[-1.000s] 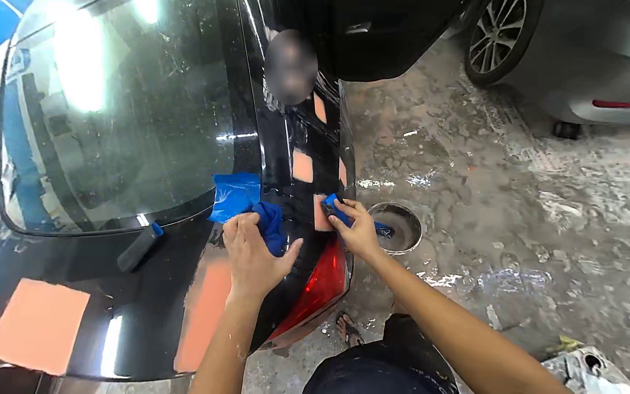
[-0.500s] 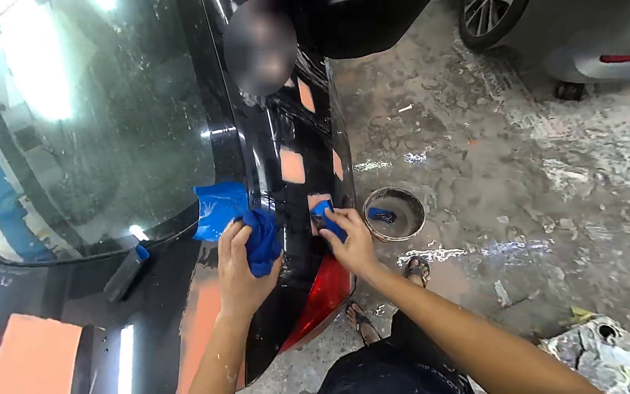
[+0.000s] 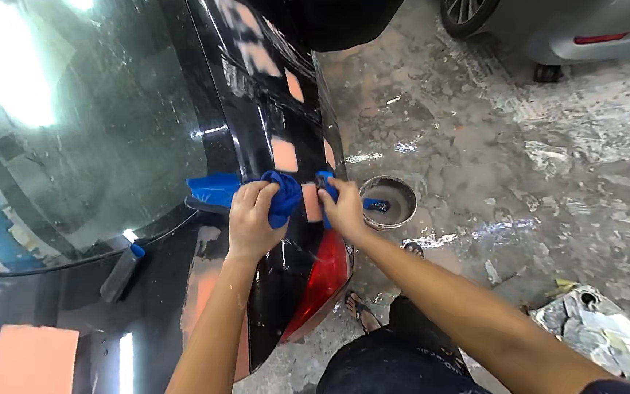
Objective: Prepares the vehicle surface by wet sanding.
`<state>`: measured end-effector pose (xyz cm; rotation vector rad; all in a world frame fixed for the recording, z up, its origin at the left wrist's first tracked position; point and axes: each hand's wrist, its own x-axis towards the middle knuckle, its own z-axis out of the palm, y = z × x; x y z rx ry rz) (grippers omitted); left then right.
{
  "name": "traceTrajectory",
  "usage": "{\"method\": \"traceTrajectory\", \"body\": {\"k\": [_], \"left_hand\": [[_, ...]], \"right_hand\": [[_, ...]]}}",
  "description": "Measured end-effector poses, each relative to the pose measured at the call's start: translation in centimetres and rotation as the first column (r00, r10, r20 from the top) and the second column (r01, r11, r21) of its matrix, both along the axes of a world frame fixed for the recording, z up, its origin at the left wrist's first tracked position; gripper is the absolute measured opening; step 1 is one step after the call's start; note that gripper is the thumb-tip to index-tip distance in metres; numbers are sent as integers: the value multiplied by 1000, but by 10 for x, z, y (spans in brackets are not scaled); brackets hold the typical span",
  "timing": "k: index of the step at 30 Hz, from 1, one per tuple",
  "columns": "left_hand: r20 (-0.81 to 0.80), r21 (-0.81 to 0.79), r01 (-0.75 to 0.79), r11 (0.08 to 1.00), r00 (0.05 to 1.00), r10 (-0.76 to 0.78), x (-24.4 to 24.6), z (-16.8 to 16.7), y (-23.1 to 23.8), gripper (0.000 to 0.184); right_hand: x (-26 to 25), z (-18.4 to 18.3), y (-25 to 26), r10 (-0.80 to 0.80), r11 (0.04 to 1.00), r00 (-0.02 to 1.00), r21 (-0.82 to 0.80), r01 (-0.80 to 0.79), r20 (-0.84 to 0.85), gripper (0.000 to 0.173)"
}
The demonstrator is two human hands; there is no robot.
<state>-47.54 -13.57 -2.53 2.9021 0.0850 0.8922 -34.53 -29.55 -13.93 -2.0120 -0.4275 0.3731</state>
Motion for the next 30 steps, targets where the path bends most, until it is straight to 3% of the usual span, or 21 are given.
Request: {"method": "traceTrajectory", "body": {"k": [4, 9, 13, 17, 19, 22, 24, 27, 30], "left_hand": [[75, -94, 37, 995, 997, -30, 13, -2, 11, 53], [84, -113, 43, 993, 996, -33, 8, -5, 10, 55], [96, -134, 27, 991, 995, -14, 14, -4, 14, 56], [87, -150, 27, 988, 996, -14, 9, -8, 14, 56], [85, -173, 20, 985, 996, -5, 6, -7, 11, 56], [129, -198, 11, 980, 992, 14, 13, -6, 14, 55], [162, -210, 2, 978, 986, 33, 13, -7, 15, 57], [185, -208, 2, 978, 982, 37, 13, -7, 13, 58], [196, -225, -5, 974, 979, 51, 15, -4, 10, 58]], "right_hand": [[-35, -1, -16, 80, 991, 986, 92, -94, 145, 45], [-7, -2, 5, -39, 999, 999, -5, 39, 4, 44], [-45, 3, -11, 46, 997, 985, 61, -57, 164, 44], [6, -10, 11, -48, 999, 999, -6, 48, 5, 43], [-6, 2, 13, -84, 996, 996, -30, 84, -6, 42], [-45, 10, -4, 24, 999, 993, 23, -26, 114, 45], [-31, 0, -3, 52, 998, 990, 22, -55, 128, 47], [1, 6, 15, -47, 997, 999, -59, 46, -20, 43], [-33, 25, 7, -4, 999, 998, -48, 7, 61, 45]]}}
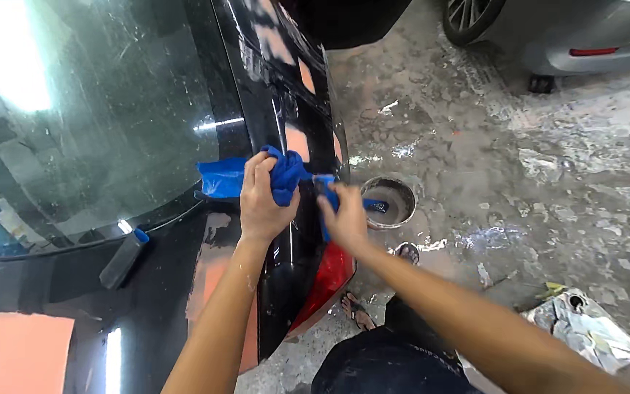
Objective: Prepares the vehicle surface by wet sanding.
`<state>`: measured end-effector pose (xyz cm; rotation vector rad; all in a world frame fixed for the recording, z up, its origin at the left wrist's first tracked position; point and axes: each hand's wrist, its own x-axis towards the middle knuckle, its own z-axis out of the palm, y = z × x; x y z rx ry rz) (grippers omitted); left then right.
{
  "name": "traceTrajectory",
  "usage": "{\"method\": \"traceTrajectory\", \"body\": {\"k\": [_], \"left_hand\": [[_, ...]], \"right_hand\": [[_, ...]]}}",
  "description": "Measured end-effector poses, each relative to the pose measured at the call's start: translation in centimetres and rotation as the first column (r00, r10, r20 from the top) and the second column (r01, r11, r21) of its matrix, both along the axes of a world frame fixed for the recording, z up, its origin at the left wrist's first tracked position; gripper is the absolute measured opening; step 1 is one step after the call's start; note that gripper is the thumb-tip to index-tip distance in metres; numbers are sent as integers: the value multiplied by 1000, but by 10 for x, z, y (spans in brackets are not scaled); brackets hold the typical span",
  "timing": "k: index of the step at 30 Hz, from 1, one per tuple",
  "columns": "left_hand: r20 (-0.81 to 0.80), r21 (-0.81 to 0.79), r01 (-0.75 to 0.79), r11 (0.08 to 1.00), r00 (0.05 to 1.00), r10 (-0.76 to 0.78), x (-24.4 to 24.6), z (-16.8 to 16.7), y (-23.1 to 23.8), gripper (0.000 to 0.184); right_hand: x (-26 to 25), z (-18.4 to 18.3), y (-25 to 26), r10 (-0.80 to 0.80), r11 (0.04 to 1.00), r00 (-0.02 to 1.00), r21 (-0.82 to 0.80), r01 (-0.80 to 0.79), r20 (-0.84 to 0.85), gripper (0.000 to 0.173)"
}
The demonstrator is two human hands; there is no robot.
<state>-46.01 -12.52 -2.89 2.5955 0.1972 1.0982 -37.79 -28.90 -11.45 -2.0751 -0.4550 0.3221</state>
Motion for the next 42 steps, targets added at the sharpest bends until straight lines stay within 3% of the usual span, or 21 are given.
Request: {"method": "traceTrajectory", "body": {"k": [3, 6, 11, 13, 16, 19, 21, 24, 26, 29, 31, 35, 39, 42], "left_hand": [[5, -2, -31, 1000, 1000, 31, 2, 0, 2, 57], [-9, 0, -30, 1000, 1000, 30, -3, 0, -1, 60], [-16, -14, 9, 1000, 1000, -9, 1, -2, 3, 60], [-45, -4, -10, 1000, 999, 10, -1, -5, 3, 58], [-65, 9, -16, 1000, 998, 16, -5, -5, 0, 55], [-66, -8, -8, 1000, 998, 7, -2, -2, 1, 56], [-62, -7, -13, 1000, 998, 12, 0, -3, 4, 55], [-78, 6, -12, 1000, 997, 12, -4, -5, 3, 53], [-85, -1, -15, 1000, 996, 15, -7, -3, -1, 52], [-70, -15, -2, 1000, 998, 1, 0, 0, 2, 54], [-73, -7, -9, 1000, 997, 9, 0, -2, 3, 54], [-81, -3, -9, 1000, 997, 9, -2, -2, 0, 54], [-75, -7, -15, 1000, 997, 15, 2, -1, 1, 56], [-74, 11, -10, 1000, 997, 11, -1, -4, 2, 54]], "right_hand": [[8, -13, -4, 63, 998, 996, 12, -64, 56, 47], [44, -20, 11, -41, 998, 994, -53, 36, -99, 44], [-8, -12, -11, 63, 997, 995, 27, -65, 75, 45], [12, -21, -9, 73, 997, 997, 13, -74, 23, 46], [37, -21, 6, -40, 999, 994, -39, 36, -99, 43], [-8, -8, -8, 27, 1000, 997, 12, -28, 67, 43], [-10, -17, -17, 93, 995, 987, 20, -97, 133, 45], [34, -28, -6, 34, 996, 999, -77, -37, -31, 44], [31, -14, 0, -24, 990, 994, -142, 9, -107, 46], [-18, 3, -12, 76, 995, 993, -76, -69, 91, 45], [-10, -12, -16, 124, 990, 982, -78, -113, 144, 45], [35, -13, 2, -27, 984, 994, -180, 9, -102, 46], [-18, -2, -17, 68, 997, 993, -44, -64, 100, 45], [11, -22, -13, 75, 995, 996, -76, -71, 50, 46]]}}
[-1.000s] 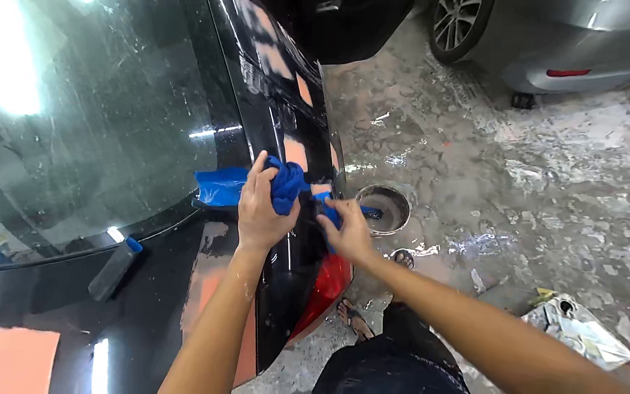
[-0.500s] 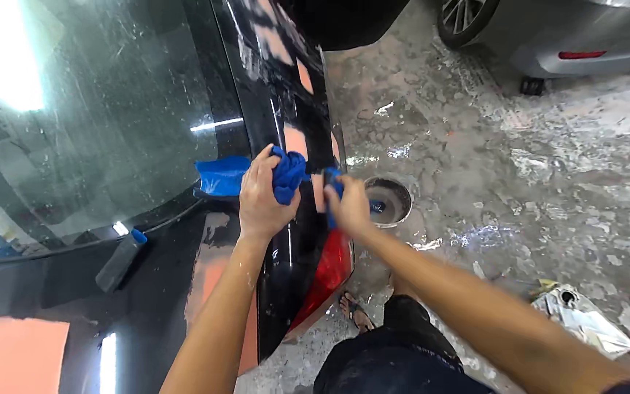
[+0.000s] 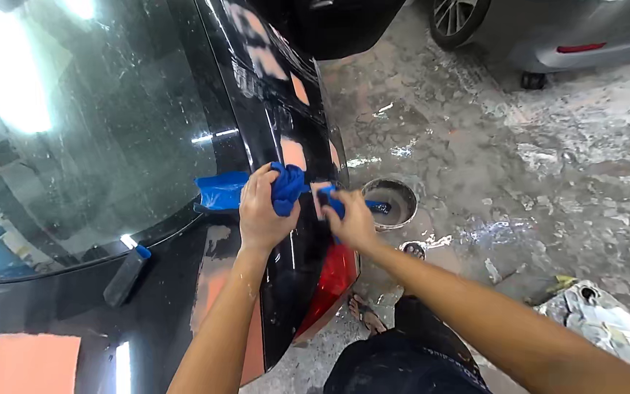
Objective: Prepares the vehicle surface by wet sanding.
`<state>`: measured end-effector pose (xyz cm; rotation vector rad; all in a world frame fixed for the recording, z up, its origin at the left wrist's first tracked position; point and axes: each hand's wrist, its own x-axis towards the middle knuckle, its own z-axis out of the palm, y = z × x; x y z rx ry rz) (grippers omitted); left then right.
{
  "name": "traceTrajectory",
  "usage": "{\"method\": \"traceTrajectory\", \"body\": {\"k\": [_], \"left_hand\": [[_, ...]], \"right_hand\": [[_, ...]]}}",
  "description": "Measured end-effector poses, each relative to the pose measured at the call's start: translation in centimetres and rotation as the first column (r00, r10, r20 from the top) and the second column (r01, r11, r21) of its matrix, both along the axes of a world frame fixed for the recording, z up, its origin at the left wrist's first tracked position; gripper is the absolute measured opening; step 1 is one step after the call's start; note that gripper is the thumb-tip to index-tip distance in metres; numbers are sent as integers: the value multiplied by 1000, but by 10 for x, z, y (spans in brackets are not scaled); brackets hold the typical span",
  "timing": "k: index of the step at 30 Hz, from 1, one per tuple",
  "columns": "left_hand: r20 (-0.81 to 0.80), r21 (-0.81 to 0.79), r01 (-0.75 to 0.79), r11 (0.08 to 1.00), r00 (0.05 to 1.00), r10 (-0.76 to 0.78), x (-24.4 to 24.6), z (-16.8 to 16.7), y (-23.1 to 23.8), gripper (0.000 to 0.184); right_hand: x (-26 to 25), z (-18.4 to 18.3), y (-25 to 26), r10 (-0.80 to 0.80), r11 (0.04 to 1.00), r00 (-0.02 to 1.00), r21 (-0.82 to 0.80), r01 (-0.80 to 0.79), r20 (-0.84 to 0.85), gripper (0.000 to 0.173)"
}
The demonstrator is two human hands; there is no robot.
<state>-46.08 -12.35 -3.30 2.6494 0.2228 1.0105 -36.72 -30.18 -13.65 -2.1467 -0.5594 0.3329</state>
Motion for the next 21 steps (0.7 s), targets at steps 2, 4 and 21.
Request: {"method": "traceTrajectory", "body": {"k": [2, 4, 21], "left_hand": [[-7, 7, 0, 1000, 1000, 0, -1, -1, -2, 54], [-20, -2, -1, 1000, 1000, 1, -4, 0, -3, 54], [-27, 20, -1, 1000, 1000, 2, -1, -1, 2, 56]], "right_hand": [[22, 3, 11, -85, 994, 987, -85, 74, -133, 47], [0, 17, 7, -91, 994, 989, -63, 84, -115, 45], [31, -6, 16, -102, 992, 990, -84, 94, -98, 45]]}}
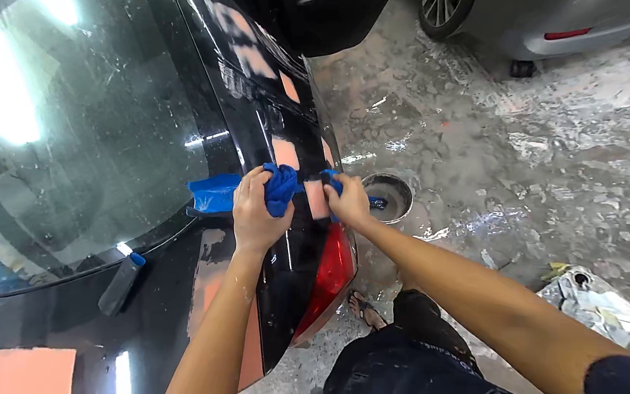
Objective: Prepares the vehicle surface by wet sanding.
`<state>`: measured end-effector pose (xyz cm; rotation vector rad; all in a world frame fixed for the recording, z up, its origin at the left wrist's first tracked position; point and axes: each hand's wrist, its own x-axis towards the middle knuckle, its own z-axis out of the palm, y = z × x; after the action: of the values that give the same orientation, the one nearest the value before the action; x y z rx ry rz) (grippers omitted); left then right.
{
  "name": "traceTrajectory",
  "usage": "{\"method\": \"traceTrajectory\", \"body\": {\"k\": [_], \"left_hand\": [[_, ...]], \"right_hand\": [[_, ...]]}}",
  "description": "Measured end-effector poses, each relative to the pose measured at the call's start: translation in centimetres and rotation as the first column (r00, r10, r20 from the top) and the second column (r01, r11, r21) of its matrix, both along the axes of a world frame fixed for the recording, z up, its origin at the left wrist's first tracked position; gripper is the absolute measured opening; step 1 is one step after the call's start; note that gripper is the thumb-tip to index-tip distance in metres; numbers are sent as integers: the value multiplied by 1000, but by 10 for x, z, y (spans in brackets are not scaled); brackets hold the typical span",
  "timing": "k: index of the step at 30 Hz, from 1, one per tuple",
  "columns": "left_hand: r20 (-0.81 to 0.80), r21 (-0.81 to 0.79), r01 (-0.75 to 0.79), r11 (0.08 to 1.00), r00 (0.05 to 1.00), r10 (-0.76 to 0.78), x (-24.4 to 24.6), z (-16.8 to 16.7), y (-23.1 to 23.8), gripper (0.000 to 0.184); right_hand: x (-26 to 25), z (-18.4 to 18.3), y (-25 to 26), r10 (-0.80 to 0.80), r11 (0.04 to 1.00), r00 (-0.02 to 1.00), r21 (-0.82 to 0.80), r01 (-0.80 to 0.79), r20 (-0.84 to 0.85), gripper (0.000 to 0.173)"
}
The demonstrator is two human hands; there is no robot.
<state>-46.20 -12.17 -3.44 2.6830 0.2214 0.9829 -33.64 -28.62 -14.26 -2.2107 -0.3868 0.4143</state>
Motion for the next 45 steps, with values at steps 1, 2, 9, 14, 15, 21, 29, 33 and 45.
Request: {"method": "traceTrajectory", "body": {"k": [1, 2, 9, 14, 15, 21, 29, 33, 45], "left_hand": [[1, -3, 1, 1000, 1000, -1, -2, 0, -1, 56], [-3, -6, 3, 1000, 1000, -3, -3, 0, -2, 56], [1, -5, -3, 1000, 1000, 3, 1, 1, -1, 54], [-14, 2, -9, 1000, 1000, 9, 1, 1, 0, 56], [-15, 2, -11, 1000, 1000, 11, 1, 0, 0, 56], [-33, 4, -19, 1000, 999, 19, -5, 0, -4, 56], [19, 6, -2, 1000, 1000, 2, -2, -2, -4, 55], [2, 17, -4, 1000, 1000, 4, 5, 0, 0, 57], [-5, 16, -8, 1000, 1000, 8, 4, 0, 1, 57]], "right_hand": [[-2, 9, 4, -33, 999, 998, -22, 32, -45, 46], [-17, 21, 3, -29, 1000, 999, -3, 29, -26, 45], [-6, 9, 3, 45, 999, 998, 10, -46, 49, 44], [-50, 38, -1, 96, 989, 986, 96, -110, 139, 46], [-49, 30, -3, 117, 984, 978, 110, -138, 174, 47], [-23, 38, 12, 12, 1000, 1000, 19, -11, -21, 45], [4, 32, 15, -10, 999, 996, -54, 5, -84, 47], [-45, 40, -2, 109, 986, 982, 105, -126, 154, 46], [-29, 9, -7, 98, 984, 974, 129, -127, 205, 44]]}}
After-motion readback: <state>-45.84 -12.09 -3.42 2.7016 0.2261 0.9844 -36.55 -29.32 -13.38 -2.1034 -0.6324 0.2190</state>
